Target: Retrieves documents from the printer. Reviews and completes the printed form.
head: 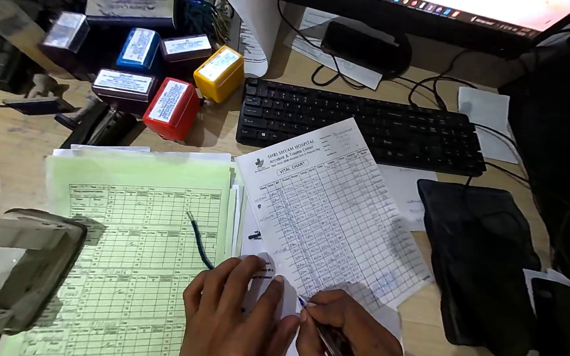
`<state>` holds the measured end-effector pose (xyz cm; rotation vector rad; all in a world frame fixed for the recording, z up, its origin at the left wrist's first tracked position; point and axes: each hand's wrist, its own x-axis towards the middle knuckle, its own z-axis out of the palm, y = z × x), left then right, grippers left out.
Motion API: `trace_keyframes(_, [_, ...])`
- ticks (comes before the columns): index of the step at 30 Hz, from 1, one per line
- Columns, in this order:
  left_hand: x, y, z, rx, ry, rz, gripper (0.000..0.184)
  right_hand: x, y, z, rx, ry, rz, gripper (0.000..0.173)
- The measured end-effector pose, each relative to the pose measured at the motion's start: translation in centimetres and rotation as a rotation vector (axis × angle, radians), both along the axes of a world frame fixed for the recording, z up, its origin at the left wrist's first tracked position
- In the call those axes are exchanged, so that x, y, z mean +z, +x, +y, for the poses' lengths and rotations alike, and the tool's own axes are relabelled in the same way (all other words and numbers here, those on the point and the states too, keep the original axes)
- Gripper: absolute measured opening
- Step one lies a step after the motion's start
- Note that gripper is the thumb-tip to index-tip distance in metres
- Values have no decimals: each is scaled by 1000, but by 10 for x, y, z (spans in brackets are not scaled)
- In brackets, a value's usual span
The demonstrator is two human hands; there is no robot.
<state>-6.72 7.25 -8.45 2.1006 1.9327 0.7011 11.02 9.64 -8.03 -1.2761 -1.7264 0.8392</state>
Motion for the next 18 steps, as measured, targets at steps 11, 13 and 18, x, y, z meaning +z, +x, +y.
trace_keyframes(11, [1,-1,-1,-1,-8,-9,37,1,-2,1,-1,25,-50,5])
trace_keyframes(13, [1,-1,-1,-1,-7,-7,37,1,-2,1,1,24,-46,5])
trace_keyframes(18, [1,0,-1,4,-5,-9,36,0,-3,2,-3,26,-52,5])
